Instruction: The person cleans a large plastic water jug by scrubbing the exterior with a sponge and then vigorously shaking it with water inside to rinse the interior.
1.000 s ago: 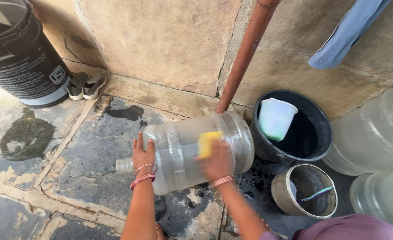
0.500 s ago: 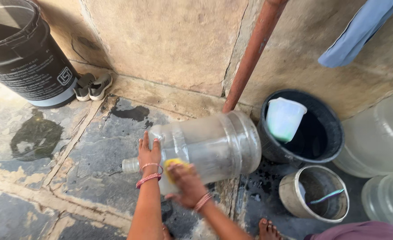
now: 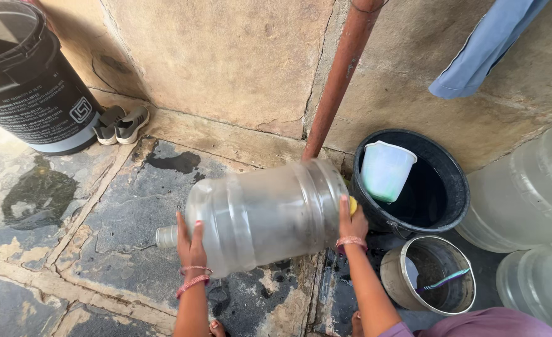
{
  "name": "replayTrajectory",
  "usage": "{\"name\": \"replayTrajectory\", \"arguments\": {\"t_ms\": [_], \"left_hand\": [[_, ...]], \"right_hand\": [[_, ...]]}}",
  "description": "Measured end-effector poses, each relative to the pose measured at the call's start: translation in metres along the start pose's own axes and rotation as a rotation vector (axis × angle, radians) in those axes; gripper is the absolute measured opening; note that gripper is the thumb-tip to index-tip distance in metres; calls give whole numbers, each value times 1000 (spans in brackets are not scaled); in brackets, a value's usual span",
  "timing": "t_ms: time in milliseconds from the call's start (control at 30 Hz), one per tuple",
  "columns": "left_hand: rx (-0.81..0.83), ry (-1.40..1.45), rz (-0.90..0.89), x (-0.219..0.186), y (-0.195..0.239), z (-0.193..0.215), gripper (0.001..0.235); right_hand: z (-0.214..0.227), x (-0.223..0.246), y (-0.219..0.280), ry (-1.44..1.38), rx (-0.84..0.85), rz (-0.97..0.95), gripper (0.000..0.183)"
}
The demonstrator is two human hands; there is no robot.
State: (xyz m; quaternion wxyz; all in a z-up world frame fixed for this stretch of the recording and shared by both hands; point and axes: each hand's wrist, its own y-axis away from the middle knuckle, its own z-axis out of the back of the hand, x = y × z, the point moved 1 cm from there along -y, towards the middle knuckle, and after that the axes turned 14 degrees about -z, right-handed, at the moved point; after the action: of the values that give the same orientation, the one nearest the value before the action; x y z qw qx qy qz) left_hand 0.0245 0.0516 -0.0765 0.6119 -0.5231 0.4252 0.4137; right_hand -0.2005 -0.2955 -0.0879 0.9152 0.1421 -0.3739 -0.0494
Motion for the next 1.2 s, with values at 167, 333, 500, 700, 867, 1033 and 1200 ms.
{"name": "replayTrajectory", "arguments": {"t_ms": [167,333,500,700,867,1033,1200], "left_hand": [[416,-635,-88,-36,-34,-15,71],[351,-740,-11,-48,-37,-29,55],[360,-749,-4,-42,-40,-29,55],[373,-754,-28,-27,-43,-34,54],[398,-750,-8,-30,-45,-40,54],[434,-772,96,-51,-56,-43,51],[437,-754,68,-54,-55,-42,52]], "right_hand": [[14,38,-15,306,125,84,87],[-8,73,65,587,-227,502,63],[-61,90,237,419,257,873,70],[-67,53,200,277,76,1076,65],[13,11,93,412,-418,844,54],[-22,35,135,357,-320,580,76],[-82,55,271,668,446,1049,82]]}}
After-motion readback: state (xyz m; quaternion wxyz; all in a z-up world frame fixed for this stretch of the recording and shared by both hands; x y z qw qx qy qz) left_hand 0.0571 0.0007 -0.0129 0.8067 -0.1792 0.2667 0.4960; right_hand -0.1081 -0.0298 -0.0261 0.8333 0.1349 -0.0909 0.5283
